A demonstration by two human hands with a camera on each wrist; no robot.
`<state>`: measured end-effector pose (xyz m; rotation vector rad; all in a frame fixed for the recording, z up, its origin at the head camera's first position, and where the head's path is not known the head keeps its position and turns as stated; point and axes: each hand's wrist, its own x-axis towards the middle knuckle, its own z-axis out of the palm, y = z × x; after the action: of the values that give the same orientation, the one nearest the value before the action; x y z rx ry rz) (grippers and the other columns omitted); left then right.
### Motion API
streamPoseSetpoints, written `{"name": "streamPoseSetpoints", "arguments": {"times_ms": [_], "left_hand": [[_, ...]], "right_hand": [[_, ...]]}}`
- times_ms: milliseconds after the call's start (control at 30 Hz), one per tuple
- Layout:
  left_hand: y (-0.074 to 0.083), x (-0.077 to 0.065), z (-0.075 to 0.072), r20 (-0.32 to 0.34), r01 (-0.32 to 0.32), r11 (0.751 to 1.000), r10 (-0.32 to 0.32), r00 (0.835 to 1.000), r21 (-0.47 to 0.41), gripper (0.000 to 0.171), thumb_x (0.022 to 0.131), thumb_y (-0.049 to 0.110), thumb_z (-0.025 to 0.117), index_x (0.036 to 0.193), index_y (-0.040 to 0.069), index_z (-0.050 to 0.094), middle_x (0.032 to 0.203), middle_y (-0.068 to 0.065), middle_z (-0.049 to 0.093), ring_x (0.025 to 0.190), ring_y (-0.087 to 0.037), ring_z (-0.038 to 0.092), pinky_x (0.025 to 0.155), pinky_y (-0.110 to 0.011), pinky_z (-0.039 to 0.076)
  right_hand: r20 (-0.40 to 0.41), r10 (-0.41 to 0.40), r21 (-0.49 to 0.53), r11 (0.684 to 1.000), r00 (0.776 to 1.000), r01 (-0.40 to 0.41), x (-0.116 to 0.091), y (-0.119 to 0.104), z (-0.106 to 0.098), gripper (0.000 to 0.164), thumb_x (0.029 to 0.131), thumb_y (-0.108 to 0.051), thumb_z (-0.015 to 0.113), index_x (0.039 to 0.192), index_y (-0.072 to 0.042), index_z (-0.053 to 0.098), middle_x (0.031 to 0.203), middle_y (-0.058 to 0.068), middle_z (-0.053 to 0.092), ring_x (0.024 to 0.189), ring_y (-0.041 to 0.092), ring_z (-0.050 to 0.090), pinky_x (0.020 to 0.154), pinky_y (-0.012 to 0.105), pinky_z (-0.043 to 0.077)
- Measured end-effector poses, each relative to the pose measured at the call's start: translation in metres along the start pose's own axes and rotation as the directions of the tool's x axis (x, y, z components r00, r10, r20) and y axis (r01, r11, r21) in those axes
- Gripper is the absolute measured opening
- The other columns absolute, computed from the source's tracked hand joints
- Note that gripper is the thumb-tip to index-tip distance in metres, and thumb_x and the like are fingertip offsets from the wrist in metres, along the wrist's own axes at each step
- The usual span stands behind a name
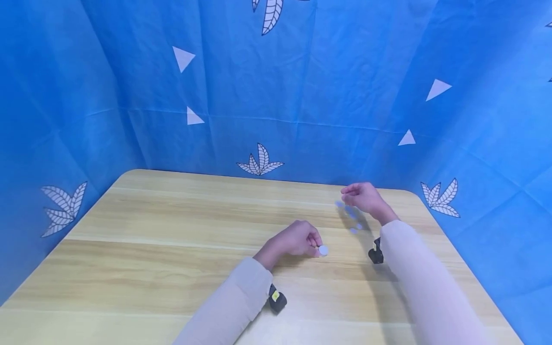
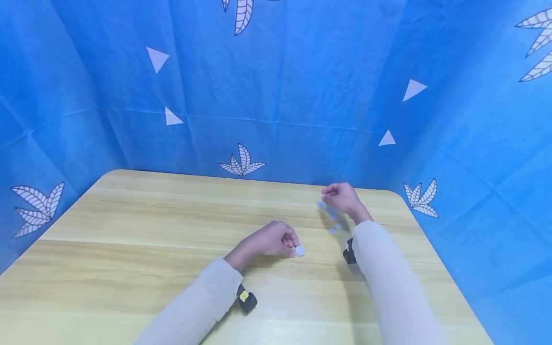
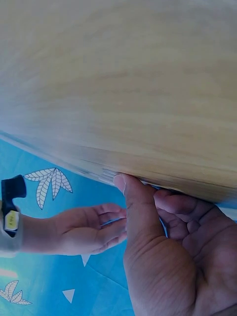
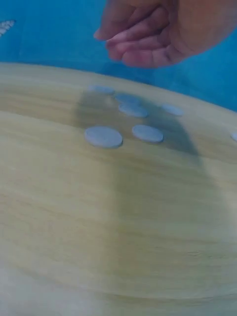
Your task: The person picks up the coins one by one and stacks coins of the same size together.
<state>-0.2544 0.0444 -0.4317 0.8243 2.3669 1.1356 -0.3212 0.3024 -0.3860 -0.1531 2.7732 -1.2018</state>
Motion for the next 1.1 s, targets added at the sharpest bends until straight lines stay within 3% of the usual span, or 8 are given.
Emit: {"name": "streamPoseSetpoints", "arguments": {"times_ms": [133, 333, 667, 933, 1100], "left_hand": [[0.001, 0.000, 0.000, -0.001, -0.001, 1.000, 0.001, 1.000, 0.002, 0.016, 0.082, 0.006, 0.086, 0.091, 0.009, 0.074, 0.080, 0.005, 0.066, 0.076, -0.008, 0.061, 0.073, -0.019, 0.052], [0.002, 0.000, 0.000, 0.000, -0.008, 1.000, 0.008, 1.000, 0.018, 0.016, 0.082, 0.007, 0.087, 0.092, 0.010, 0.075, 0.080, 0.006, 0.066, 0.076, -0.007, 0.061, 0.073, -0.018, 0.053], [0.002, 0.002, -0.001, 0.001, -0.019, 1.000, 0.019, 1.000, 0.025, 0.016, 0.081, 0.008, 0.087, 0.091, 0.009, 0.075, 0.078, 0.006, 0.067, 0.074, -0.006, 0.061, 0.071, -0.018, 0.053], [0.001, 0.001, -0.002, -0.006, -0.019, 0.999, 0.019, 1.000, 0.030, 0.017, 0.080, 0.008, 0.088, 0.090, 0.009, 0.075, 0.078, 0.006, 0.066, 0.073, -0.006, 0.061, 0.070, -0.017, 0.052], [-0.002, 0.001, -0.002, -0.003, -0.008, 0.999, 0.008, 1.000, 0.033, 0.016, 0.081, 0.009, 0.088, 0.091, 0.010, 0.075, 0.078, 0.007, 0.066, 0.074, -0.005, 0.060, 0.070, -0.017, 0.052]], "right_hand": [[-0.032, -0.038, -0.066, 0.997, 0.999, 0.036, 0.009, 0.006, 0.005, 0.025, 0.099, -0.005, 0.063, 0.121, 0.008, 0.066, 0.112, 0.024, 0.072, 0.104, 0.035, 0.068, 0.090, 0.042, 0.056], [-0.013, -0.056, -0.140, 0.989, 0.998, 0.054, 0.013, 0.009, 0.008, 0.024, 0.099, -0.004, 0.062, 0.120, 0.008, 0.067, 0.114, 0.025, 0.071, 0.108, 0.038, 0.067, 0.094, 0.049, 0.055], [0.043, -0.041, -0.173, 0.984, 0.998, 0.048, 0.017, 0.013, 0.012, 0.030, 0.096, -0.010, 0.072, 0.120, 0.008, 0.067, 0.115, 0.023, 0.071, 0.110, 0.039, 0.066, 0.099, 0.050, 0.052], [0.079, -0.030, -0.256, 0.965, 0.996, 0.049, 0.021, 0.011, 0.013, 0.023, 0.096, -0.011, 0.071, 0.113, 0.005, 0.071, 0.109, 0.020, 0.072, 0.103, 0.035, 0.067, 0.094, 0.050, 0.054], [0.132, 0.034, -0.260, 0.966, 0.991, 0.001, 0.023, 0.009, 0.013, 0.022, 0.098, -0.013, 0.068, 0.113, 0.004, 0.069, 0.110, 0.017, 0.069, 0.104, 0.032, 0.064, 0.097, 0.050, 0.051]]}}
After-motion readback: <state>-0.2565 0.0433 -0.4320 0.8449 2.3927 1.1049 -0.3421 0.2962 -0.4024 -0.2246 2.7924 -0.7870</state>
